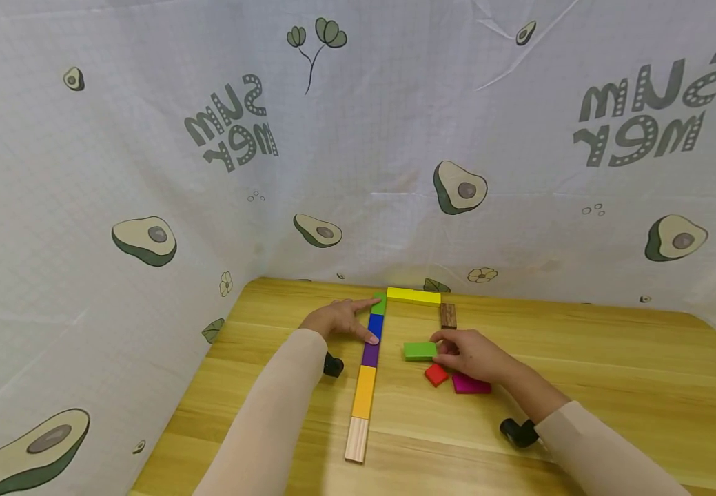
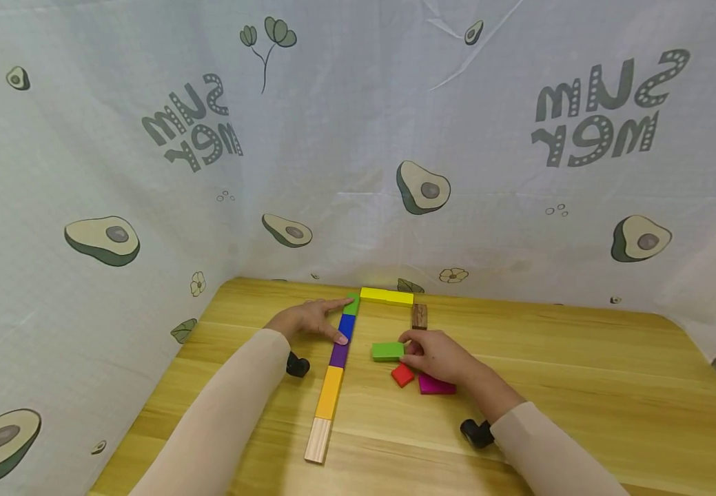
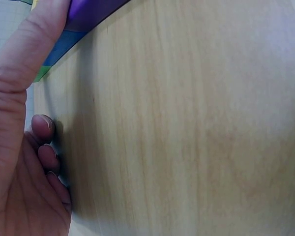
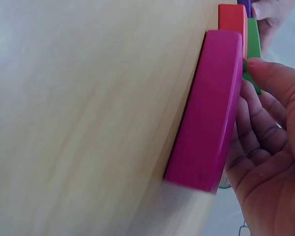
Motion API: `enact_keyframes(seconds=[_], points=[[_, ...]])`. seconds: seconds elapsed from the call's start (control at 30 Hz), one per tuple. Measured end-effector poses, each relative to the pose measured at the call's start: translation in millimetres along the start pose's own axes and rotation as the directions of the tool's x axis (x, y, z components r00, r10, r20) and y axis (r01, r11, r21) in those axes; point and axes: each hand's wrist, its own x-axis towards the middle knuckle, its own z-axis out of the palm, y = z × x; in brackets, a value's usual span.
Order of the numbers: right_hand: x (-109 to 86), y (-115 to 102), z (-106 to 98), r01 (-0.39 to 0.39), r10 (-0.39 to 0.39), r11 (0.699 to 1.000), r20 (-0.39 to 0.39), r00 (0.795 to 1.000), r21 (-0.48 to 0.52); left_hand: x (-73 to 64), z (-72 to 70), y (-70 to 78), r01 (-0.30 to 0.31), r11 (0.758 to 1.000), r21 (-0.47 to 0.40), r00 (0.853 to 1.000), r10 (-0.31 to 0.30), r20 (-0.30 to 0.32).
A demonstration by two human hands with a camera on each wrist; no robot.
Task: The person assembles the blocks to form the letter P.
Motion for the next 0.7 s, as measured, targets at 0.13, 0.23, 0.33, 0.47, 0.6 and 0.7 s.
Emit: enact_keyframes(seconds=[0.13,0.23,0.33,0.47,0.6,0.7], points=[[4.7,-3.9,2.8,0.018,-0.018,1.0,-0.016,1.0,0.0,-0.6,-0.4,-0.4,0.001,1.0,-0.001,1.0,-0.001,-0.001],[7.3,-8.0,5.4,0.007,-0.007,1.0,-0.019,1.0,0.018,-0.4,-0.2,-0.9,0.005,1.0,-0.003,1.0,-0.005,0.001],[10.1,-11.9,8.5,-0.001,0.002,1.0,-0.032,0.999,0.02,-0.1,0.0,-1.1,0.005,1.0,0.001,1.0,-0.005,0.004],[15.0,-16.6,13.1,-0.012,0.012,1.0,-0.059,0.998,0.001,0.4,-0.3,-1.2,-0.003,1.0,0.012,1.0,0.003,0.005],[20.3,-21.5,17.8,-0.029,0.029,1.0,-0.071,0.997,0.001,1.4,-0.9,-1.4,-0.004,1.0,0.019,1.0,0.004,0.008],[23.9,-25.7,21.4,-0.044,0.043,0.999,-0.079,0.996,-0.006,2.0,-1.1,-1.4,-0.001,1.0,0.022,1.0,0.001,0.01]])
